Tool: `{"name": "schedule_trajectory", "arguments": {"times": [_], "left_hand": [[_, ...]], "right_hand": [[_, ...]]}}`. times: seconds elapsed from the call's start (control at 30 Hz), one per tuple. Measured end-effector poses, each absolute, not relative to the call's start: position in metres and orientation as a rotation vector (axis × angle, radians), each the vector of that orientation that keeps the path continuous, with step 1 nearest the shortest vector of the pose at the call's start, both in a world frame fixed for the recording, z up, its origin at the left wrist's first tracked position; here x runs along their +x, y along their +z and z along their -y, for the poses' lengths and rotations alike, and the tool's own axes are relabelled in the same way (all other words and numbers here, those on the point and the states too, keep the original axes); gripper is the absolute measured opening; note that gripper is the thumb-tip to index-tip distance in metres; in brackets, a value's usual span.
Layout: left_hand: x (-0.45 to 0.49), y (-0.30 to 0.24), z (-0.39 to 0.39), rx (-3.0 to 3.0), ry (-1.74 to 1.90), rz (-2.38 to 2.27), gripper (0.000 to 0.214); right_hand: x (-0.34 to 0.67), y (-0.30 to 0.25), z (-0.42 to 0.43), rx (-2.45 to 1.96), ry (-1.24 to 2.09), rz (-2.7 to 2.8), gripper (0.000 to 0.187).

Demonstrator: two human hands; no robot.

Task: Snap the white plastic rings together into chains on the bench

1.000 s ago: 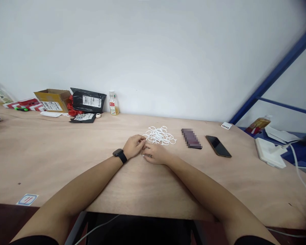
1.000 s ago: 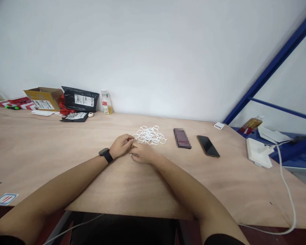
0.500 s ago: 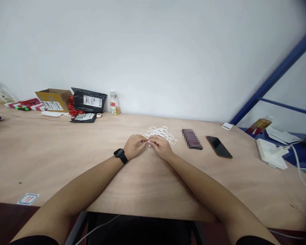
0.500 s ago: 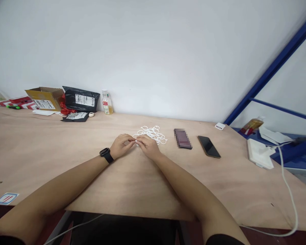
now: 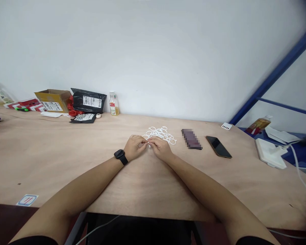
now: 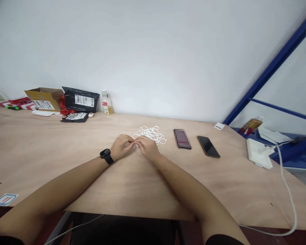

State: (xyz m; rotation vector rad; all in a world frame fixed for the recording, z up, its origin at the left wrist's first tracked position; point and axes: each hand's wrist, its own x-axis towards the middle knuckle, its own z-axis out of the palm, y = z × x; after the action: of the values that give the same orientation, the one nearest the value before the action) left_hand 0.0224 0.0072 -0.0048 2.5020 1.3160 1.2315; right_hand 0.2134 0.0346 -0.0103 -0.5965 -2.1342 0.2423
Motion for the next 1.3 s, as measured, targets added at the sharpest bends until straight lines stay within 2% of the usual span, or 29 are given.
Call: {"name": "schedule_trajectory", "arguments": {"times": [0.3,0.47,0.7,1.3], "left_hand": [[0.022,-0.011,-0.012,2.449,1.136,-1.408,0.017],[0.022,-0.016,-0.017,2.417,1.02,-1.473,0.016],[0.022,-0.02,-0.017,2.499,0.84,-1.444,0.019],[0.02,-0.022,-0.017,2.523,0.829,-1.393,0.021]], "right_hand": [[0.234,-0.012,-0.064,-0.908,0.021,2.008,0.017],[0.243,-0.018,-0.078,-1.056,0.058,1.993,0.015],[0.236,-0.023,-0.076,-0.965,0.102,2.125,0.017],[0.235,-0.022,-0.072,-0.774,0.217,2.33,0.026]]}}
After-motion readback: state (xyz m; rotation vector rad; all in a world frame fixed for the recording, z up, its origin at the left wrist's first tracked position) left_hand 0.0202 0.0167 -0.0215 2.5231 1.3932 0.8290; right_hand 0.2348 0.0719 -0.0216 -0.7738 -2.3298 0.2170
